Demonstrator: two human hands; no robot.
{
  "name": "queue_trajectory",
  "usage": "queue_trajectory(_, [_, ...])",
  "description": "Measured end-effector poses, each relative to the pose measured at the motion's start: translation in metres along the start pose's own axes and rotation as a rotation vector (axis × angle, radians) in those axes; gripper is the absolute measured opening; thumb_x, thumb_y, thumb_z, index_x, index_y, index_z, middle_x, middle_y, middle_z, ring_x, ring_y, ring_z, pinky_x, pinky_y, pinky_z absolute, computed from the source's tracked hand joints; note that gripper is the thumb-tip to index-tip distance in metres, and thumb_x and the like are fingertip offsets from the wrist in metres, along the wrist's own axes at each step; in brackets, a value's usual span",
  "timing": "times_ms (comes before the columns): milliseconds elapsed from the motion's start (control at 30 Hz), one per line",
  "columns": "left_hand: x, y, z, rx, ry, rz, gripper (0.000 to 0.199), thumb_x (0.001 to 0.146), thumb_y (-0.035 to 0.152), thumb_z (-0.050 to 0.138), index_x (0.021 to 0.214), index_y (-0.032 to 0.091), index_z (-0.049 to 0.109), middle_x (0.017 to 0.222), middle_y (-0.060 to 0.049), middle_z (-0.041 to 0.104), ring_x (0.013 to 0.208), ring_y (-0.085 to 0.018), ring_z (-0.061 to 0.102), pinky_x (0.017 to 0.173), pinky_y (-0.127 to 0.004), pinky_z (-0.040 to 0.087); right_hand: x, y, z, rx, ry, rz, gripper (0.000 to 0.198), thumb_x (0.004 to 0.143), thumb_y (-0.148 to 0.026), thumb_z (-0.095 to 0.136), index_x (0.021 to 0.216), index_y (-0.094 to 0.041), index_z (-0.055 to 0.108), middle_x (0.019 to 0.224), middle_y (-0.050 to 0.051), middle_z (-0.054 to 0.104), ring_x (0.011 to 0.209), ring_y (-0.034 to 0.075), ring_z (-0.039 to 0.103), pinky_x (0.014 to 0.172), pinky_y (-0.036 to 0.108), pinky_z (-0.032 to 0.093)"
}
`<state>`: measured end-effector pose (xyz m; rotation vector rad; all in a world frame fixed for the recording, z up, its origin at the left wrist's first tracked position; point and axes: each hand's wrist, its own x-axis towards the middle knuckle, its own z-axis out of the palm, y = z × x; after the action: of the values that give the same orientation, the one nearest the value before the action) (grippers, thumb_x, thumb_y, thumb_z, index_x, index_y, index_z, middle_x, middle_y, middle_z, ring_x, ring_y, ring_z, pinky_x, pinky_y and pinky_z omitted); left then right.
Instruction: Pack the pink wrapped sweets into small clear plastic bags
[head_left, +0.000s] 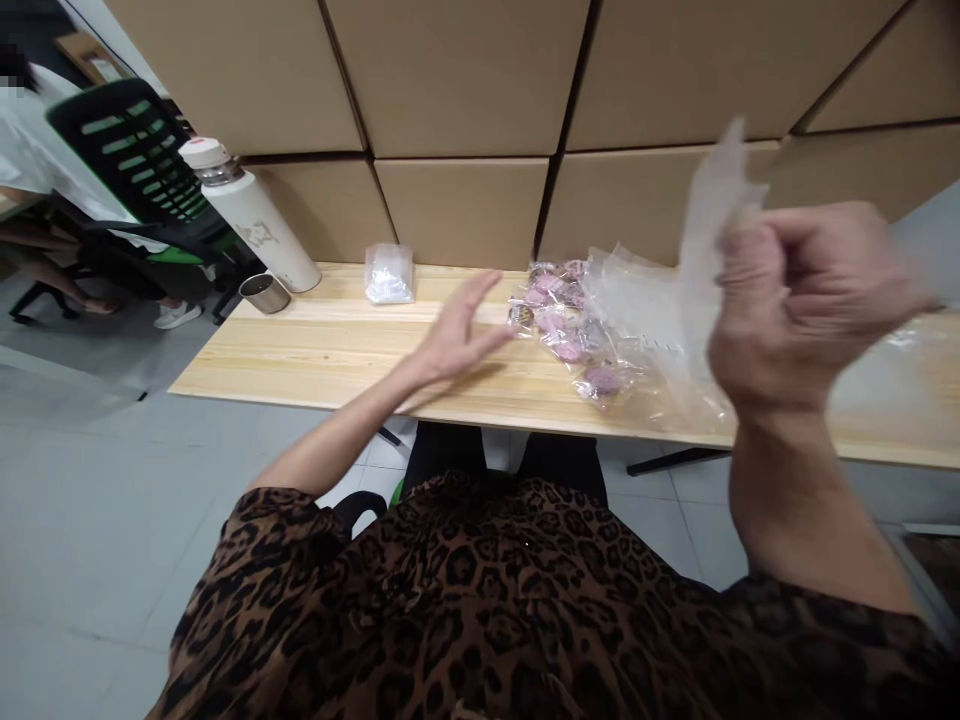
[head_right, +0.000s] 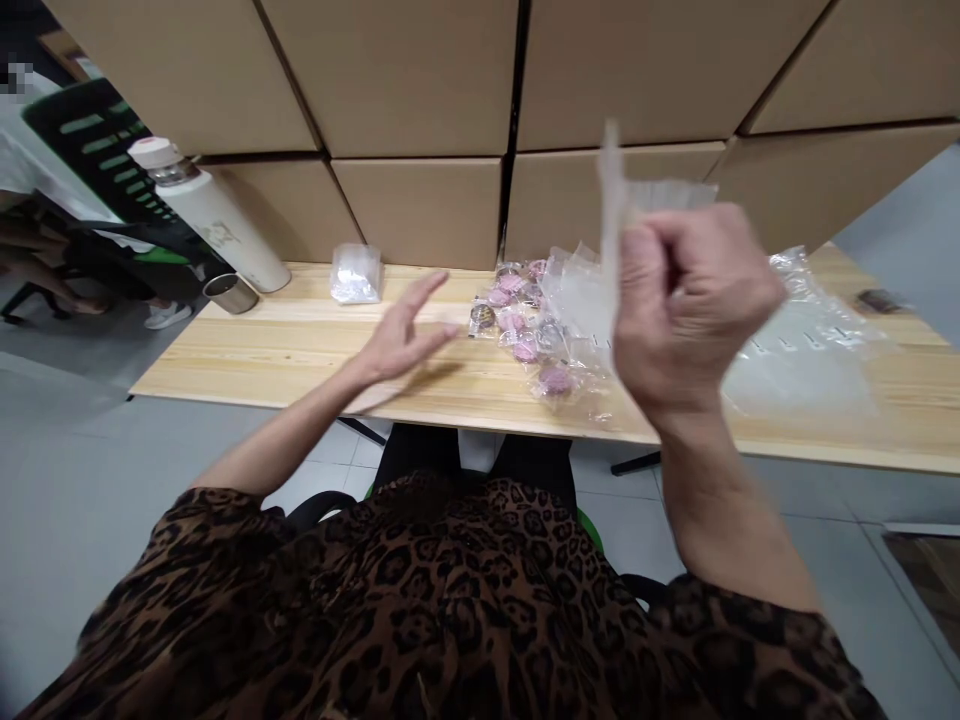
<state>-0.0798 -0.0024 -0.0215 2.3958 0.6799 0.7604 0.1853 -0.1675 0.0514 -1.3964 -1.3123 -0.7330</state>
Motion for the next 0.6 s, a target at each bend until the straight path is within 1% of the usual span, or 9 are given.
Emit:
queue_trajectory(67, [-0.009, 0.037, 0.032, -0.220, -0.073, 0.088, 0.121, 0.086, 0.086, 0.075, 0.181, 0.030, 0.026, 0.188, -0.019, 0.033, 0.172, -0.042, 0.039, 0.135, -0.068, 0.042, -0.002, -0.033, 0.025, 0.075, -0.047, -0.076, 0.034, 0.114, -0.036, 0.053, 0.089, -0.022, 0.071, 0.088, 0.005, 0.076, 0.085, 0.021, 0.071, 0.080, 0.040, 0.057])
queue_trajectory(133, [-0.014, 0.060, 0.060, -0.390, -0.077, 0.094, 0.124, 0.082, 0.078, 0.085, 0.179, 0.028, 0.027, 0.184, -0.020, 0.041, 0.168, -0.044, 0.045, 0.130, -0.069, 0.049, -0.010, -0.060, 0.051, 0.204, -0.158, -0.119, 0.031, 0.115, -0.031, 0.053, 0.094, -0.022, 0.074, 0.093, 0.006, 0.078, 0.083, 0.020, 0.070, 0.076, 0.038, 0.057])
queue_trajectory(200, [-0.017, 0.066, 0.078, -0.512, 0.008, 0.010, 0.107, 0.086, 0.066, 0.087, 0.171, 0.020, 0.041, 0.174, -0.023, 0.054, 0.161, -0.044, 0.054, 0.126, -0.065, 0.055, -0.020, -0.079, 0.073, 0.292, -0.352, -0.099, 0.031, 0.115, -0.030, 0.050, 0.100, -0.022, 0.076, 0.098, 0.006, 0.078, 0.086, 0.021, 0.071, 0.079, 0.039, 0.060])
queue_trajectory(267, [-0.017, 0.060, 0.085, -0.625, 0.175, -0.095, 0.078, 0.093, 0.055, 0.083, 0.155, 0.016, 0.056, 0.162, -0.023, 0.065, 0.156, -0.039, 0.061, 0.124, -0.057, 0.057, -0.026, -0.090, 0.082, 0.320, -0.622, -0.058, 0.033, 0.116, -0.031, 0.046, 0.107, -0.024, 0.077, 0.106, 0.008, 0.080, 0.096, 0.024, 0.073, 0.090, 0.043, 0.063])
queue_trajectory(333, [-0.020, 0.051, 0.082, -0.787, 0.324, -0.201, 0.048, 0.101, 0.046, 0.074, 0.138, 0.017, 0.066, 0.150, -0.019, 0.074, 0.147, -0.032, 0.069, 0.118, -0.048, 0.060, -0.026, -0.095, 0.080, 0.335, -0.888, -0.032, 0.037, 0.116, -0.033, 0.042, 0.114, -0.028, 0.080, 0.117, 0.008, 0.081, 0.108, 0.027, 0.074, 0.101, 0.049, 0.063])
queue_trajectory(400, [-0.026, 0.043, 0.070, -0.960, 0.409, -0.317, 0.033, 0.106, 0.037, 0.066, 0.135, 0.022, 0.068, 0.137, -0.013, 0.081, 0.131, -0.025, 0.078, 0.108, -0.043, 0.066, -0.023, -0.093, 0.071, 0.363, -1.032, -0.003, 0.040, 0.116, -0.034, 0.040, 0.125, -0.032, 0.079, 0.127, 0.007, 0.080, 0.117, 0.029, 0.074, 0.105, 0.052, 0.063])
queue_trajectory(467, [-0.038, 0.036, 0.051, -1.050, 0.500, -0.436, 0.039, 0.103, 0.025, 0.062, 0.142, 0.026, 0.066, 0.130, -0.009, 0.084, 0.117, -0.022, 0.083, 0.100, -0.041, 0.069, -0.019, -0.083, 0.061, 0.360, -0.984, 0.060, 0.042, 0.115, -0.036, 0.040, 0.134, -0.032, 0.077, 0.131, 0.008, 0.079, 0.122, 0.030, 0.073, 0.104, 0.054, 0.064])
queue_trajectory(533, [-0.055, 0.030, 0.028, -1.028, 0.623, -0.536, 0.054, 0.095, 0.012, 0.058, 0.146, 0.028, 0.065, 0.127, -0.008, 0.085, 0.111, -0.020, 0.083, 0.100, -0.040, 0.070, -0.013, -0.063, 0.055, 0.306, -0.807, 0.139, 0.042, 0.114, -0.037, 0.040, 0.134, -0.028, 0.076, 0.129, 0.010, 0.078, 0.121, 0.030, 0.073, 0.102, 0.053, 0.064])
queue_trajectory(600, [-0.077, 0.024, 0.005, -0.964, 0.764, -0.599, 0.055, 0.087, 0.011, 0.060, 0.138, 0.027, 0.072, 0.118, -0.007, 0.086, 0.102, -0.018, 0.082, 0.100, -0.037, 0.069, -0.007, -0.037, 0.057, 0.244, -0.657, 0.191, 0.038, 0.111, -0.038, 0.044, 0.126, -0.024, 0.077, 0.121, 0.012, 0.078, 0.113, 0.030, 0.073, 0.101, 0.051, 0.062])
